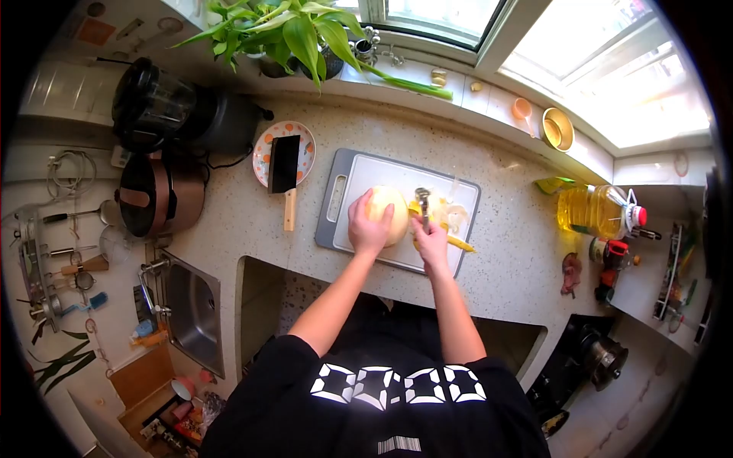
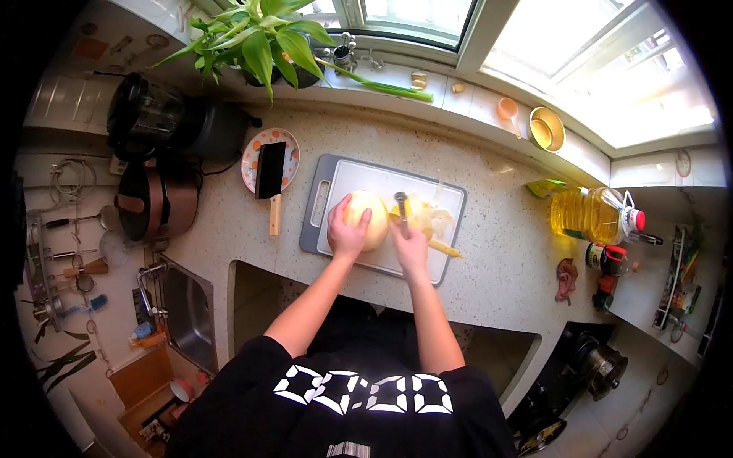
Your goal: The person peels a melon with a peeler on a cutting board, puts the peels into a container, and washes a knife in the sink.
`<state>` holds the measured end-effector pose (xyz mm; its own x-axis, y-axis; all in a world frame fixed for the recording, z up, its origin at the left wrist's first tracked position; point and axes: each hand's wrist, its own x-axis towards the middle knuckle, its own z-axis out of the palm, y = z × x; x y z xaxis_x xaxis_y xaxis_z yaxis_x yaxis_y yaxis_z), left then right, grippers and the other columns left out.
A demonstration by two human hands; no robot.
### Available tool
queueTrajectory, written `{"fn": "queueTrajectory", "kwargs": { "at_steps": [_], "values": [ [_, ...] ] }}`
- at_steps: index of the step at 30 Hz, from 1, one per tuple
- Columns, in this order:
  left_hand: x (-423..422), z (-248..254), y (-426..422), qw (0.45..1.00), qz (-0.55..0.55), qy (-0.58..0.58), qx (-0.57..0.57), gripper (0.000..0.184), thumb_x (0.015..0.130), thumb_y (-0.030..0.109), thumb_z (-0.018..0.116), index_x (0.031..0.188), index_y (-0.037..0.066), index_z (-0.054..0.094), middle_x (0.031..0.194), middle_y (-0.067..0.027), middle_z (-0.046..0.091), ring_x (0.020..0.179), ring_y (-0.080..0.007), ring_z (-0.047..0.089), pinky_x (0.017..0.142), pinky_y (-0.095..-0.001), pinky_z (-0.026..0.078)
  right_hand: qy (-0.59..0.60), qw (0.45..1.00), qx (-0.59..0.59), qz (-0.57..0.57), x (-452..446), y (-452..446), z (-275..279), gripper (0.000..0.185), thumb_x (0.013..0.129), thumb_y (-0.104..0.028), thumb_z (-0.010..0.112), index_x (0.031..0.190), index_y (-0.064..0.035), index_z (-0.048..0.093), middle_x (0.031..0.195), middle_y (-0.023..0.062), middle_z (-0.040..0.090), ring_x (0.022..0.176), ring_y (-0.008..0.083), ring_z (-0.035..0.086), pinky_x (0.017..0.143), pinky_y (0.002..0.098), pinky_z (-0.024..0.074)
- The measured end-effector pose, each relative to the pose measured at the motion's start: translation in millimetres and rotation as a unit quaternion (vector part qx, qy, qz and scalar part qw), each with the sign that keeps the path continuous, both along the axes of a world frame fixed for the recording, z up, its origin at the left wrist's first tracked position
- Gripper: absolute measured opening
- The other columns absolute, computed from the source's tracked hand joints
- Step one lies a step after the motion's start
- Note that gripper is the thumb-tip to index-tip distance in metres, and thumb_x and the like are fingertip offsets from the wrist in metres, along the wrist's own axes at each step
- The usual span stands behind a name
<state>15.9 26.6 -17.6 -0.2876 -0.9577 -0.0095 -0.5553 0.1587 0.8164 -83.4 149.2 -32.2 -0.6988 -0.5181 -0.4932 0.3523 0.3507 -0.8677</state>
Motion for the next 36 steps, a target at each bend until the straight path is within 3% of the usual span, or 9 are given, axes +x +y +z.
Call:
{"fn": "queueTrajectory", "kwargs": {
  "at_steps": [1, 6, 9, 13, 17, 19, 21, 27, 36],
  "values": [
    [3, -5, -3, 1.000, -0.006, 0.020, 0.002, 0.062, 0.081, 0.036, 0.086, 0.133, 0.009, 0.066, 0.130, -0.0136, 0.065, 0.121, -0.0336, 0.063, 0.103, -0.0427, 0.052, -0.046, 0.999, -0.007, 0.003, 8, -4, 1, 0.038, 0.095, -0.025, 0.077, 0.121, 0.0023, 0.072, 0.088, -0.0009, 0.069, 0.079, 0.0078, 0.060, 0.073, 0.0253, 0.0488],
    [33, -16, -17, 0.992, 0.006, 0.118, 0.046, 0.054, 0.090, 0.033, 0.079, 0.136, 0.008, 0.065, 0.129, -0.0169, 0.066, 0.122, -0.0340, 0.063, 0.103, -0.0418, 0.052, -0.065, 0.993, -0.084, -0.047, 32, -20, 16, 0.041, 0.089, -0.016, 0.084, 0.123, 0.0028, 0.068, 0.085, -0.0012, 0.067, 0.077, 0.0075, 0.059, 0.071, 0.0249, 0.0484],
    [55, -15, -28, 0.998, -0.023, 0.055, -0.030, 0.046, 0.098, 0.030, 0.070, 0.138, 0.010, 0.065, 0.129, -0.0177, 0.066, 0.123, -0.0342, 0.062, 0.103, -0.0408, 0.051, -0.020, 0.997, -0.075, -0.028, 52, -35, 20, 0.036, 0.088, -0.013, 0.085, 0.119, -0.0021, 0.070, 0.079, -0.0047, 0.061, 0.071, 0.0049, 0.051, 0.065, 0.0226, 0.0412],
    [55, -7, -20, 0.999, -0.018, -0.018, -0.045, 0.049, 0.100, 0.031, 0.066, 0.145, 0.014, 0.059, 0.143, -0.0211, 0.056, 0.133, -0.0392, 0.054, 0.109, -0.0466, 0.047, -0.003, 0.995, -0.094, -0.020, 68, -52, 21, 0.027, 0.096, -0.019, 0.077, 0.116, -0.0027, 0.069, 0.079, -0.0029, 0.063, 0.071, 0.0068, 0.057, 0.065, 0.0255, 0.0463],
    [54, -3, -25, 0.999, -0.018, -0.024, -0.042, 0.052, 0.099, 0.037, 0.067, 0.145, 0.015, 0.059, 0.144, -0.0186, 0.054, 0.134, -0.0370, 0.053, 0.111, -0.0439, 0.044, 0.013, 0.998, -0.023, 0.052, 43, -42, 10, 0.040, 0.110, -0.038, 0.049, 0.107, -0.0026, 0.069, 0.077, 0.0047, 0.063, 0.067, 0.0094, 0.059, 0.064, 0.0273, 0.0482],
    [52, -1, -26, 0.998, -0.021, -0.023, -0.052, 0.053, 0.096, 0.038, 0.069, 0.144, 0.015, 0.060, 0.143, -0.0208, 0.055, 0.133, -0.0394, 0.054, 0.110, -0.0466, 0.045, 0.203, 0.973, 0.043, 0.098, 28, -48, 16, 0.042, 0.110, -0.039, 0.044, 0.106, -0.0042, 0.068, 0.088, 0.0178, 0.073, 0.086, 0.0334, 0.072, 0.075, 0.0420, 0.0534],
    [49, -1, -25, 0.998, -0.020, -0.019, -0.061, 0.053, 0.096, 0.039, 0.068, 0.142, 0.014, 0.061, 0.142, -0.0216, 0.056, 0.132, -0.0405, 0.054, 0.109, -0.0478, 0.046, 0.204, 0.966, 0.083, 0.135, 9, -53, 22, 0.044, 0.110, -0.039, 0.042, 0.104, -0.0054, 0.069, 0.098, 0.0206, 0.074, 0.096, 0.0430, 0.069, 0.082, 0.0482, 0.0526],
    [46, -9, -22, 0.996, -0.007, -0.006, -0.085, 0.049, 0.100, 0.036, 0.057, 0.141, 0.010, 0.062, 0.142, -0.0196, 0.058, 0.131, -0.0400, 0.055, 0.110, -0.0474, 0.045, 0.268, 0.879, 0.242, 0.311, -13, -80, 46, 0.053, 0.109, -0.046, 0.037, 0.105, -0.0076, 0.073, 0.100, 0.0205, 0.074, 0.099, 0.0427, 0.070, 0.086, 0.0528, 0.0540],
    [35, -10, -12, 0.993, 0.022, -0.008, -0.114, 0.044, 0.100, 0.032, 0.054, 0.137, 0.010, 0.066, 0.141, -0.0169, 0.060, 0.130, -0.0384, 0.057, 0.108, -0.0469, 0.046, 0.290, 0.886, 0.221, 0.288, 10, -62, 47, 0.052, 0.110, -0.045, 0.035, 0.103, -0.0071, 0.070, 0.096, 0.0255, 0.073, 0.088, 0.0467, 0.070, 0.082, 0.0575, 0.0545]
  ]
}}
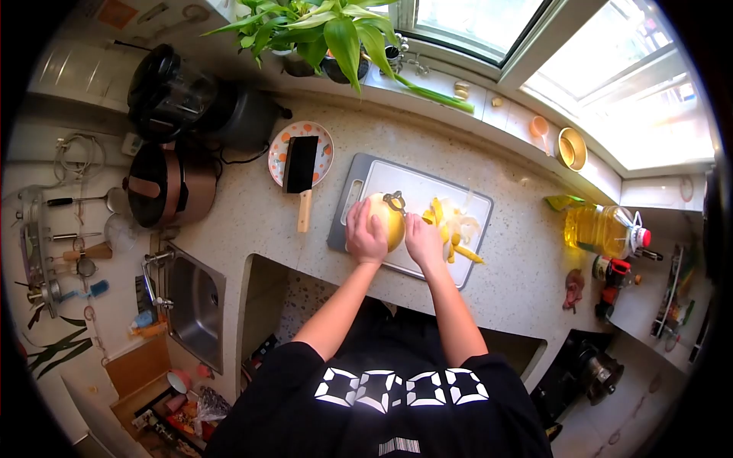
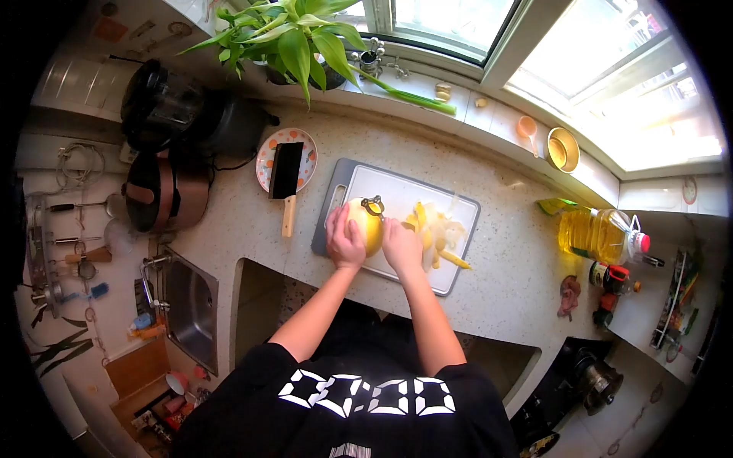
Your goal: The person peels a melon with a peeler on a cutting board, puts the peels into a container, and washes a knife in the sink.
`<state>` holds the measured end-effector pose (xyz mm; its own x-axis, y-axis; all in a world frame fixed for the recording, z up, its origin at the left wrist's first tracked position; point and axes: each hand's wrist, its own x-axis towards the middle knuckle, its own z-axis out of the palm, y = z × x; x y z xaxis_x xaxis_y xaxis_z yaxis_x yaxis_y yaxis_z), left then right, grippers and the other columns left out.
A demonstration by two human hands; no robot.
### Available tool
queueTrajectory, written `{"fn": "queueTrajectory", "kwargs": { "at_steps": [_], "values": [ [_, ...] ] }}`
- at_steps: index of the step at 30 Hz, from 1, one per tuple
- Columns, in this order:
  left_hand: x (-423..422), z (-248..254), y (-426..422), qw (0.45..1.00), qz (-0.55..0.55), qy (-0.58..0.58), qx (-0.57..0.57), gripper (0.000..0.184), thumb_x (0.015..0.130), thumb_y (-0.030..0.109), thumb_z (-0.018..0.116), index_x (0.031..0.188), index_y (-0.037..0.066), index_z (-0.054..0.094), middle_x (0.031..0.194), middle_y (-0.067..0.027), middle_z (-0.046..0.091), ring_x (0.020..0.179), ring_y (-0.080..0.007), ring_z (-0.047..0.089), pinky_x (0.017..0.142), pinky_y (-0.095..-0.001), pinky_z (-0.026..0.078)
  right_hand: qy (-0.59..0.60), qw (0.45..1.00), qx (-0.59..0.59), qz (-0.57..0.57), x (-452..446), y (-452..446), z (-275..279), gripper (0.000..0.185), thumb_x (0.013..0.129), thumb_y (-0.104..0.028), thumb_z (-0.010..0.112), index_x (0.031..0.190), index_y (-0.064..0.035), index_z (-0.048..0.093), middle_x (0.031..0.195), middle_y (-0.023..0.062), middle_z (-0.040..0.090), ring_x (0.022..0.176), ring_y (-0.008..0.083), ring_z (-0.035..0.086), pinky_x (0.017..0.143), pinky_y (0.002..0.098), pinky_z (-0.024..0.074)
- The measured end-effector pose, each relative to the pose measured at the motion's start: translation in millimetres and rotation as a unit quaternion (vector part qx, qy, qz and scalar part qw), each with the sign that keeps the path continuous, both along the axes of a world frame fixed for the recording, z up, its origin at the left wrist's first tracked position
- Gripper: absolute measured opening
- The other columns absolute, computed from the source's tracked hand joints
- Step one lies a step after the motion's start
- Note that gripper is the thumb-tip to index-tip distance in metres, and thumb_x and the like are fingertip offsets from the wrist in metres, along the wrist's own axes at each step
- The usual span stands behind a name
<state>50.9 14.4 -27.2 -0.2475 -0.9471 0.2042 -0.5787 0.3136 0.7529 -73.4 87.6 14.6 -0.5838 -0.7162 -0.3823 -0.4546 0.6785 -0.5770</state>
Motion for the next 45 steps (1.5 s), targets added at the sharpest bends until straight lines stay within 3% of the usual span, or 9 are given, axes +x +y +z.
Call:
{"fn": "queueTrajectory", "kwargs": {
  "at_steps": [11, 14, 29, 38, 45],
  "values": [
    [-9, 9, 8, 1.000, -0.007, -0.025, -0.007, 0.040, 0.101, 0.025, 0.054, 0.135, 0.007, 0.067, 0.135, -0.0210, 0.061, 0.123, -0.0388, 0.060, 0.104, -0.0453, 0.050, -0.017, 0.997, -0.040, -0.071, 17, 18, -5, 0.045, 0.111, -0.043, 0.037, 0.102, -0.0069, 0.063, 0.086, 0.0286, 0.069, 0.085, 0.0497, 0.067, 0.076, 0.0594, 0.0519],
    [-10, 3, 0, 0.999, 0.017, 0.008, 0.039, 0.040, 0.099, 0.029, 0.055, 0.134, 0.016, 0.069, 0.137, -0.0148, 0.063, 0.125, -0.0367, 0.061, 0.103, -0.0452, 0.051, -0.017, 0.997, -0.036, -0.060, 15, 28, -6, 0.045, 0.111, -0.043, 0.037, 0.101, -0.0069, 0.063, 0.085, 0.0289, 0.069, 0.085, 0.0503, 0.067, 0.076, 0.0600, 0.0515],
    [-17, 10, 2, 0.999, 0.016, -0.014, 0.031, 0.037, 0.098, 0.026, 0.056, 0.131, 0.018, 0.071, 0.133, -0.0127, 0.065, 0.119, -0.0355, 0.065, 0.096, -0.0434, 0.055, 0.000, 0.992, -0.028, -0.124, 50, 51, -9, 0.043, 0.110, -0.042, 0.038, 0.098, -0.0084, 0.062, 0.079, 0.0275, 0.068, 0.078, 0.0521, 0.066, 0.069, 0.0631, 0.0502],
    [-22, 15, -9, 0.991, 0.067, 0.007, 0.117, 0.034, 0.103, 0.021, 0.051, 0.129, 0.011, 0.071, 0.131, -0.0141, 0.066, 0.123, -0.0349, 0.062, 0.105, -0.0419, 0.049, 0.001, 0.994, -0.017, -0.110, 74, 69, -15, 0.041, 0.111, -0.044, 0.036, 0.102, -0.0097, 0.057, 0.073, 0.0275, 0.067, 0.072, 0.0532, 0.065, 0.064, 0.0644, 0.0487],
    [-27, 12, -7, 0.986, 0.115, 0.000, 0.124, 0.035, 0.104, 0.023, 0.050, 0.130, 0.014, 0.071, 0.131, -0.0132, 0.067, 0.121, -0.0337, 0.062, 0.104, -0.0417, 0.049, 0.003, 0.990, -0.052, -0.132, 90, 73, -33, 0.037, 0.112, -0.040, 0.037, 0.104, -0.0088, 0.056, 0.071, 0.0276, 0.065, 0.070, 0.0529, 0.064, 0.061, 0.0629, 0.0475]
  ]
}}
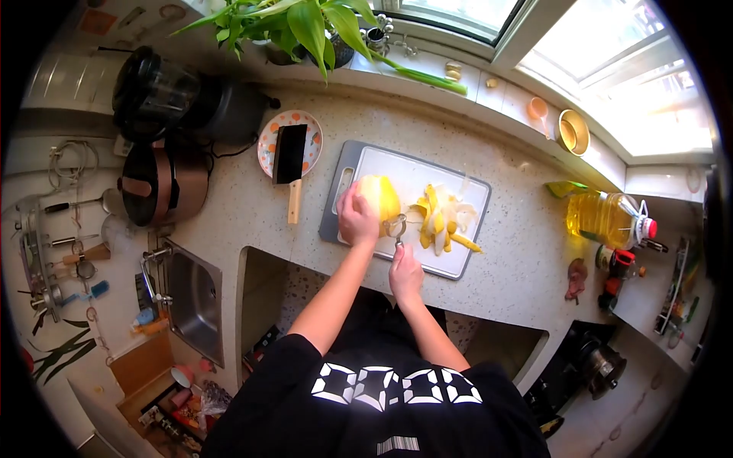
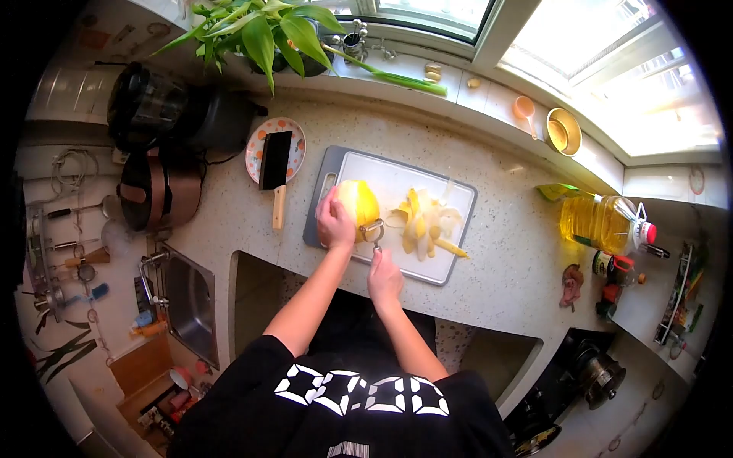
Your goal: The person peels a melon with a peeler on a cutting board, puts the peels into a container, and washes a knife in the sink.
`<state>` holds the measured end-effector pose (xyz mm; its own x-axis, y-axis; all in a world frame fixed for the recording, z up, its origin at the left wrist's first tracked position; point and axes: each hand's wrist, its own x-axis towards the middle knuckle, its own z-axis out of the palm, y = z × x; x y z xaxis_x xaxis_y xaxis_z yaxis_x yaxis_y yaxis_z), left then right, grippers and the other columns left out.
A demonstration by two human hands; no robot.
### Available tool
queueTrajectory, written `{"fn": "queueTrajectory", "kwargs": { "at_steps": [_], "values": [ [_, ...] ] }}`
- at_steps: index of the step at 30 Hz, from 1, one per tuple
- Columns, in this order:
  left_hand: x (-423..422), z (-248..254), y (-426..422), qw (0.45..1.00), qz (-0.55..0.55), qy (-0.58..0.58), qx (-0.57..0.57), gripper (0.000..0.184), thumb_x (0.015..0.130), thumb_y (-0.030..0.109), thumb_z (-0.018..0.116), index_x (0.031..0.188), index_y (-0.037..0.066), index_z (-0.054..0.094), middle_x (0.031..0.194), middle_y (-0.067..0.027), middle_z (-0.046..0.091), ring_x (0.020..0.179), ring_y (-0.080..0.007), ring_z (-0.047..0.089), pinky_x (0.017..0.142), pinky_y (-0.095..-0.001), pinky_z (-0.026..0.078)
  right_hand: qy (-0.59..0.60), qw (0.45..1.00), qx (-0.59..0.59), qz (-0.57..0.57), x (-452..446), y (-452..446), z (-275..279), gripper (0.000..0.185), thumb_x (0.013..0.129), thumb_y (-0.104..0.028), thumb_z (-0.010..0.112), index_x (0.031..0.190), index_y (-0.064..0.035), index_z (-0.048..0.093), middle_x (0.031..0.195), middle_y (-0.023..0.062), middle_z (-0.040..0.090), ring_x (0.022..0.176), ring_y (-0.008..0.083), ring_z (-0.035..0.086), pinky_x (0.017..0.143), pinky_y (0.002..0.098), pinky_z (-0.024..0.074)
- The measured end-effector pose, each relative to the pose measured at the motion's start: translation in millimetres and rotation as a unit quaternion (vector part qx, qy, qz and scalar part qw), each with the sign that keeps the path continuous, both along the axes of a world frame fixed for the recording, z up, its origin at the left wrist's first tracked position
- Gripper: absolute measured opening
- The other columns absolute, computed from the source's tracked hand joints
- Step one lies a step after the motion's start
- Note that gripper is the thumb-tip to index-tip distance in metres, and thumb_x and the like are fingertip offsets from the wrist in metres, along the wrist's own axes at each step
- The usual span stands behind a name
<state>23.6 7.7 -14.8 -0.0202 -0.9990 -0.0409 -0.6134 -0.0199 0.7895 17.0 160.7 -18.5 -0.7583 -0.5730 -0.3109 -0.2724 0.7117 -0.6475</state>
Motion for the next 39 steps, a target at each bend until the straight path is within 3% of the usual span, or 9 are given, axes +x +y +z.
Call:
{"fn": "queueTrajectory", "kwargs": {
  "at_steps": [10, 19, 22, 26, 29, 31, 34, 37, 39],
  "values": [
    [-4, 0, -2, 0.998, 0.034, -0.018, 0.042, 0.036, 0.104, 0.028, 0.048, 0.132, 0.021, 0.071, 0.130, -0.0122, 0.066, 0.119, -0.0335, 0.063, 0.101, -0.0413, 0.051, 0.034, 0.998, -0.053, 0.000, 13, 11, -21, 0.034, 0.112, -0.037, 0.040, 0.103, -0.0078, 0.055, 0.068, 0.0255, 0.063, 0.066, 0.0508, 0.063, 0.058, 0.0598, 0.0468],
    [-6, 1, -1, 0.998, 0.021, -0.031, 0.041, 0.038, 0.104, 0.030, 0.048, 0.133, 0.023, 0.071, 0.133, -0.0094, 0.065, 0.120, -0.0319, 0.064, 0.101, -0.0418, 0.052, 0.003, 0.999, -0.013, 0.032, 11, 32, -28, 0.032, 0.110, -0.039, 0.044, 0.104, -0.0098, 0.056, 0.072, 0.0239, 0.067, 0.068, 0.0493, 0.065, 0.060, 0.0598, 0.0496],
    [-2, -19, -14, 0.993, 0.054, -0.004, 0.108, 0.041, 0.104, 0.034, 0.044, 0.134, 0.023, 0.071, 0.134, -0.0107, 0.064, 0.122, -0.0327, 0.063, 0.102, -0.0435, 0.051, -0.007, 0.992, 0.026, 0.122, 30, 69, -41, 0.034, 0.110, -0.038, 0.044, 0.101, -0.0077, 0.057, 0.071, 0.0257, 0.064, 0.070, 0.0506, 0.064, 0.062, 0.0608, 0.0490],
    [-17, -2, -27, 0.984, 0.059, 0.001, 0.165, 0.046, 0.105, 0.038, 0.038, 0.134, 0.021, 0.070, 0.134, -0.0154, 0.063, 0.124, -0.0356, 0.060, 0.105, -0.0459, 0.048, -0.032, 0.997, -0.044, -0.047, 8, 72, -39, 0.030, 0.109, -0.033, 0.049, 0.097, -0.0069, 0.058, 0.076, 0.0262, 0.066, 0.077, 0.0522, 0.064, 0.067, 0.0618, 0.0488],
    [-27, 5, -12, 0.991, 0.042, -0.020, 0.124, 0.044, 0.104, 0.035, 0.042, 0.135, 0.019, 0.068, 0.134, -0.0159, 0.063, 0.124, -0.0364, 0.060, 0.105, -0.0456, 0.048, -0.109, 0.977, -0.123, -0.137, -40, 26, 1, 0.041, 0.100, -0.037, 0.067, 0.120, -0.0008, 0.063, 0.099, 0.0243, 0.073, 0.095, 0.0437, 0.071, 0.081, 0.0484, 0.0548],
    [-24, -2, -7, 0.997, 0.011, -0.007, 0.074, 0.042, 0.104, 0.032, 0.044, 0.136, 0.019, 0.067, 0.134, -0.0162, 0.063, 0.124, -0.0366, 0.060, 0.105, -0.0454, 0.049, -0.035, 0.964, -0.233, -0.121, -60, -7, -14, 0.061, 0.094, -0.035, 0.076, 0.136, 0.0057, 0.058, 0.116, 0.0215, 0.074, 0.111, 0.0370, 0.070, 0.092, 0.0426, 0.0527],
    [-20, -5, -3, 0.999, -0.020, 0.011, 0.049, 0.040, 0.106, 0.030, 0.045, 0.137, 0.017, 0.067, 0.137, -0.0161, 0.062, 0.125, -0.0354, 0.061, 0.105, -0.0429, 0.049, -0.071, 0.971, -0.213, -0.082, -86, -45, -30, 0.064, 0.093, -0.032, 0.080, 0.139, 0.0076, 0.058, 0.118, 0.0162, 0.074, 0.110, 0.0280, 0.069, 0.094, 0.0382, 0.0517],
    [-12, -9, -3, 0.998, -0.044, 0.028, 0.030, 0.038, 0.108, 0.027, 0.045, 0.137, 0.014, 0.066, 0.138, -0.0161, 0.062, 0.125, -0.0350, 0.061, 0.105, -0.0414, 0.049, -0.302, 0.914, -0.236, -0.135, -90, -58, -19, 0.055, 0.094, -0.030, 0.079, 0.132, 0.0052, 0.063, 0.110, 0.0112, 0.073, 0.101, 0.0201, 0.067, 0.091, 0.0343, 0.0518],
    [-8, -11, -3, 0.997, -0.059, 0.046, 0.009, 0.038, 0.107, 0.026, 0.046, 0.136, 0.011, 0.065, 0.136, -0.0167, 0.063, 0.125, -0.0360, 0.060, 0.105, -0.0424, 0.049, -0.364, 0.884, -0.220, -0.195, -93, -59, -15, 0.045, 0.095, -0.027, 0.078, 0.126, 0.0014, 0.064, 0.089, 0.0031, 0.064, 0.071, 0.0106, 0.055, 0.063, 0.0279, 0.0435]
  ]
}}
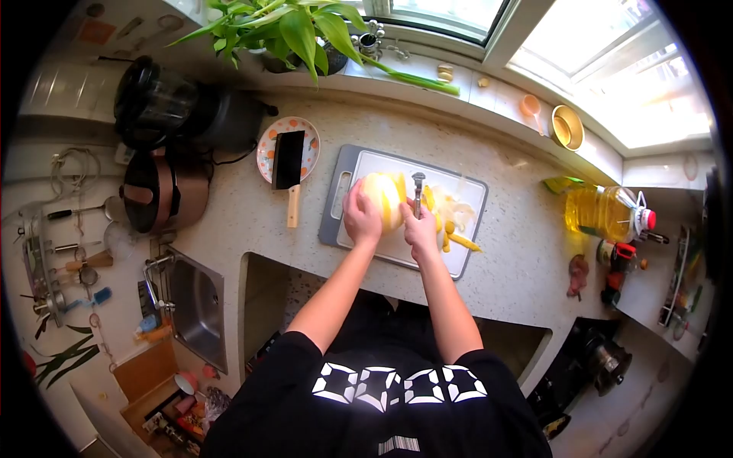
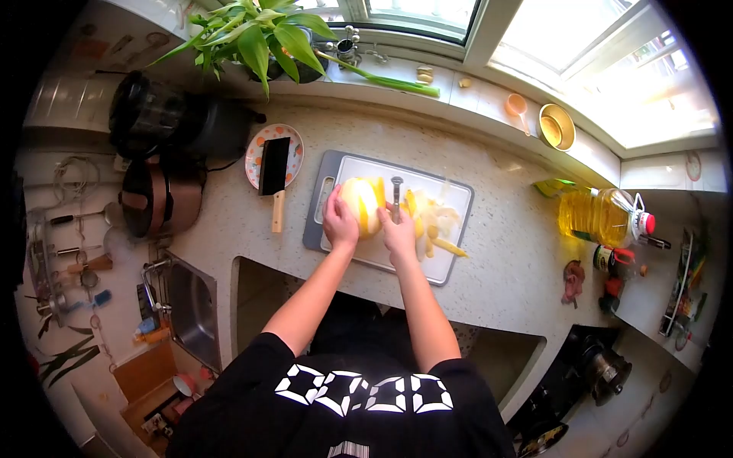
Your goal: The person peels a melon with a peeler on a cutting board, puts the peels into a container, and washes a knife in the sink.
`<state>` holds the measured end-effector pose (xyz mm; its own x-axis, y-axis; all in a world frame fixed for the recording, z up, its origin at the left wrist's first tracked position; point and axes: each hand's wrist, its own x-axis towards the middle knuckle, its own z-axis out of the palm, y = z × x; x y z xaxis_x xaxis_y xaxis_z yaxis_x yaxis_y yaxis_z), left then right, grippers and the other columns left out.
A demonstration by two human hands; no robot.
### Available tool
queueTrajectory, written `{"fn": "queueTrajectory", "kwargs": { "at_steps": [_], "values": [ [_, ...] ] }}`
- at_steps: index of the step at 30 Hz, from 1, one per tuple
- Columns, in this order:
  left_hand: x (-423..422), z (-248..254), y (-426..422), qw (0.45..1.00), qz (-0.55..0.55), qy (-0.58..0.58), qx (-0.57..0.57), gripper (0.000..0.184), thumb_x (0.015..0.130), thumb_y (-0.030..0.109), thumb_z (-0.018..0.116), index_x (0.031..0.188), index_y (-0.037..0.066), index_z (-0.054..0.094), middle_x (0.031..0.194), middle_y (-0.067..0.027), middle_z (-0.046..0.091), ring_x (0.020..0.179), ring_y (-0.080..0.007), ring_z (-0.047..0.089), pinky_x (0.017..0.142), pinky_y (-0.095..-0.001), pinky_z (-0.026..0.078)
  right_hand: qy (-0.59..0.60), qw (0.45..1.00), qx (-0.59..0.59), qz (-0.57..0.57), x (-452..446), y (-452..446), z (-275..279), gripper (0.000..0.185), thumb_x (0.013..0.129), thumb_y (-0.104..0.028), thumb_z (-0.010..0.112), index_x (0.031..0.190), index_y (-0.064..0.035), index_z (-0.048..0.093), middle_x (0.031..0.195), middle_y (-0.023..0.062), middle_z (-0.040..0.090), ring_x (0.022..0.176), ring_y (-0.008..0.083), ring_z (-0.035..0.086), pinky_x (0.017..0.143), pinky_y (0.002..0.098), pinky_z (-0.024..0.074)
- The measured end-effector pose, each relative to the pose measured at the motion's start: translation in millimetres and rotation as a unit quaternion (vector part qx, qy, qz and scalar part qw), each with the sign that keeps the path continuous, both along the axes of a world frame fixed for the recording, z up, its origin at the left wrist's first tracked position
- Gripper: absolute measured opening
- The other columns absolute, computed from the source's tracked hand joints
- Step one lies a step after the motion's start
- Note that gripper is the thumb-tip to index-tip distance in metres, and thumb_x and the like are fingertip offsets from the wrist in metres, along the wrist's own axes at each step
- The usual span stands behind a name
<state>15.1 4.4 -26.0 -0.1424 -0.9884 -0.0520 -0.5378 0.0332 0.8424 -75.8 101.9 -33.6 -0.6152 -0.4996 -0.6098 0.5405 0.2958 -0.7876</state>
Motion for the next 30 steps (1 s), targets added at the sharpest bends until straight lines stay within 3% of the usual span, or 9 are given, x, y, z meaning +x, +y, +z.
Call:
{"fn": "queueTrajectory", "kwargs": {
  "at_steps": [1, 3, 4, 7, 9, 12, 15, 23, 30],
  "values": [
    [2, 0, 1, 1.000, -0.008, 0.011, -0.010, 0.039, 0.106, 0.027, 0.046, 0.136, 0.010, 0.064, 0.134, -0.0172, 0.063, 0.124, -0.0370, 0.060, 0.105, -0.0435, 0.049, -0.042, 0.999, 0.010, -0.020, 0, 4, -6, 0.040, 0.096, -0.026, 0.078, 0.123, -0.0005, 0.064, 0.079, -0.0010, 0.060, 0.056, 0.0059, 0.049, 0.048, 0.0246, 0.0393],
    [4, 0, 3, 0.999, -0.017, 0.022, -0.023, 0.039, 0.105, 0.027, 0.047, 0.135, 0.009, 0.064, 0.133, -0.0176, 0.064, 0.124, -0.0380, 0.060, 0.105, -0.0446, 0.048, 0.025, 0.997, 0.026, -0.074, 6, 10, -45, 0.028, 0.096, -0.023, 0.077, 0.113, -0.0036, 0.065, 0.071, -0.0058, 0.051, 0.046, 0.0047, 0.034, 0.041, 0.0255, 0.0251],
    [5, 1, 4, 0.999, -0.019, 0.022, -0.026, 0.039, 0.105, 0.027, 0.047, 0.135, 0.009, 0.063, 0.133, -0.0176, 0.064, 0.124, -0.0380, 0.059, 0.105, -0.0445, 0.048, 0.077, 0.992, 0.053, -0.081, 4, 17, -52, 0.027, 0.096, -0.023, 0.076, 0.112, -0.0035, 0.065, 0.072, -0.0051, 0.053, 0.048, 0.0052, 0.038, 0.042, 0.0255, 0.0284],
    [8, -1, 3, 0.999, -0.022, 0.017, -0.020, 0.038, 0.105, 0.026, 0.047, 0.135, 0.009, 0.063, 0.136, -0.0175, 0.062, 0.126, -0.0381, 0.058, 0.107, -0.0444, 0.047, 0.261, 0.956, 0.132, -0.022, -12, 51, -41, 0.029, 0.093, -0.021, 0.079, 0.109, 0.0012, 0.068, 0.093, 0.0076, 0.073, 0.079, 0.0181, 0.066, 0.073, 0.0340, 0.0539],
    [9, -9, 2, 0.998, -0.033, -0.008, -0.045, 0.037, 0.105, 0.026, 0.047, 0.134, 0.009, 0.063, 0.138, -0.0177, 0.061, 0.128, -0.0381, 0.057, 0.108, -0.0444, 0.046, 0.338, 0.927, 0.160, -0.018, -18, 68, -20, 0.051, 0.092, -0.040, 0.075, 0.117, 0.0034, 0.066, 0.104, 0.0272, 0.072, 0.101, 0.0415, 0.070, 0.089, 0.0470, 0.0524],
    [9, -19, -4, 0.992, -0.056, -0.053, -0.103, 0.037, 0.105, 0.026, 0.048, 0.132, 0.009, 0.064, 0.141, -0.0184, 0.060, 0.129, -0.0386, 0.056, 0.110, -0.0447, 0.045, 0.314, 0.916, 0.248, -0.015, -25, 58, 51, 0.044, 0.101, -0.043, 0.061, 0.114, -0.0013, 0.067, 0.102, 0.0279, 0.072, 0.102, 0.0457, 0.068, 0.085, 0.0510, 0.0513],
    [7, -9, -6, 0.994, -0.068, -0.031, -0.076, 0.038, 0.104, 0.026, 0.049, 0.133, 0.009, 0.065, 0.141, -0.0192, 0.060, 0.130, -0.0395, 0.056, 0.111, -0.0457, 0.044, 0.339, 0.928, 0.121, 0.098, -37, 44, 37, 0.041, 0.107, -0.041, 0.047, 0.111, -0.0048, 0.067, 0.100, 0.0258, 0.072, 0.098, 0.0467, 0.068, 0.082, 0.0517, 0.0508],
    [-4, 0, 10, 0.992, -0.061, -0.028, -0.107, 0.039, 0.105, 0.022, 0.047, 0.136, 0.007, 0.066, 0.135, -0.0177, 0.063, 0.126, -0.0372, 0.060, 0.107, -0.0436, 0.047, 0.392, 0.793, 0.283, 0.371, -42, -28, 63, 0.053, 0.110, -0.045, 0.036, 0.107, -0.0045, 0.069, 0.096, 0.0268, 0.072, 0.093, 0.0444, 0.070, 0.083, 0.0545, 0.0540],
    [-14, 9, 18, 0.993, -0.038, -0.048, -0.103, 0.041, 0.103, 0.025, 0.047, 0.136, 0.010, 0.066, 0.135, -0.0164, 0.064, 0.123, -0.0377, 0.061, 0.105, -0.0457, 0.048, 0.432, 0.790, 0.282, 0.331, -24, -6, 66, 0.049, 0.110, -0.043, 0.038, 0.101, -0.0050, 0.066, 0.089, 0.0269, 0.071, 0.087, 0.0465, 0.070, 0.076, 0.0566, 0.0546]
  ]
}}
